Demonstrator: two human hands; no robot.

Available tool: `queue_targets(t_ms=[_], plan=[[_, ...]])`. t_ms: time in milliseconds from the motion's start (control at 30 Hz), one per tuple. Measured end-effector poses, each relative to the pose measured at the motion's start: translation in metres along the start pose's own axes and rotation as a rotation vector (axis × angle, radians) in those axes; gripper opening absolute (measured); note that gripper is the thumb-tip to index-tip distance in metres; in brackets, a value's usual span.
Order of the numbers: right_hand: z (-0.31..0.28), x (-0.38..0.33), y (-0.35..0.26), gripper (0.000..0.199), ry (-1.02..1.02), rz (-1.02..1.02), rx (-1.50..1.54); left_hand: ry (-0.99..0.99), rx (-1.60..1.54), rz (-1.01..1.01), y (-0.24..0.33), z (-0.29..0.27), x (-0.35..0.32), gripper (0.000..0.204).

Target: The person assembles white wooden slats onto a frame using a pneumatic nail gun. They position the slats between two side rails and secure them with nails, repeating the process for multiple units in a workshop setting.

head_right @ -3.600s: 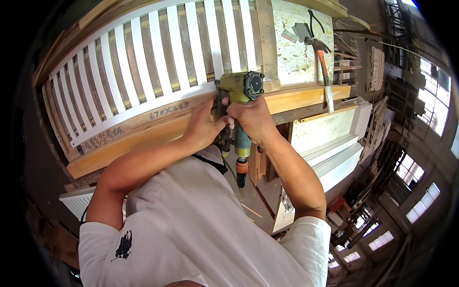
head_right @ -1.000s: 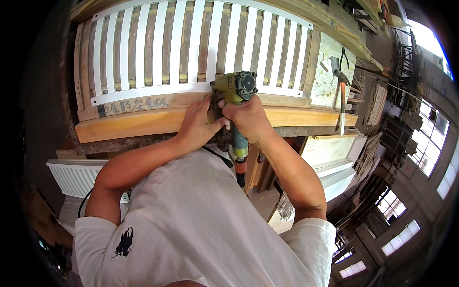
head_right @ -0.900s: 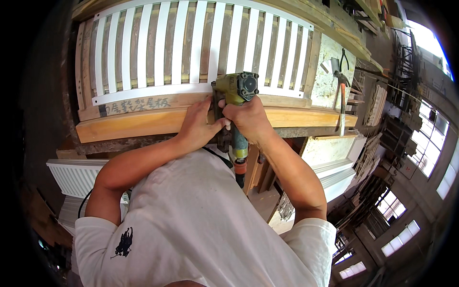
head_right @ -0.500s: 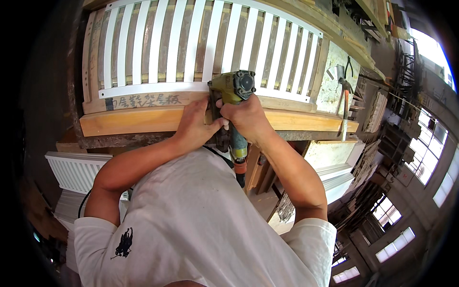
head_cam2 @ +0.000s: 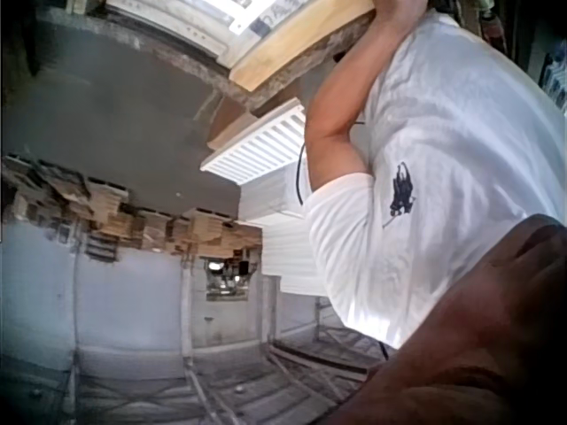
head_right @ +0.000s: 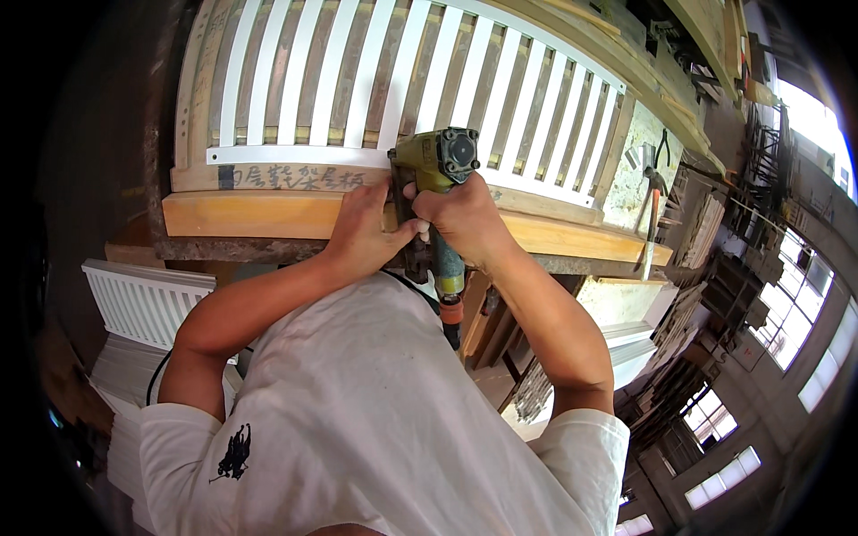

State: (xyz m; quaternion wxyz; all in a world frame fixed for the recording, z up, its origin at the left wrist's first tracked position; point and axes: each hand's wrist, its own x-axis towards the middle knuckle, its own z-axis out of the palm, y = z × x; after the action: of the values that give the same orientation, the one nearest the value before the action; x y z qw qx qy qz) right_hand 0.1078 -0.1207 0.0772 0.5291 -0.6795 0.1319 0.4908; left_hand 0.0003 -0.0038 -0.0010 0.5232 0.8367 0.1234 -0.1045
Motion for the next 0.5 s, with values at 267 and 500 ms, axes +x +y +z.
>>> queue_targets(t_ms=[267,500], plan=[[0.009,-0.001,-0.004,0.009,0.057,0.002,-0.047,0.003,-0.061,0.001,-0.001,-0.004,0.000,0.052],[0.017,0.005,-0.003,0.013,0.038,-0.034,-0.117,-0.002,-0.052,-0.045,-0.003,-0.014,-0.004,0.054]])
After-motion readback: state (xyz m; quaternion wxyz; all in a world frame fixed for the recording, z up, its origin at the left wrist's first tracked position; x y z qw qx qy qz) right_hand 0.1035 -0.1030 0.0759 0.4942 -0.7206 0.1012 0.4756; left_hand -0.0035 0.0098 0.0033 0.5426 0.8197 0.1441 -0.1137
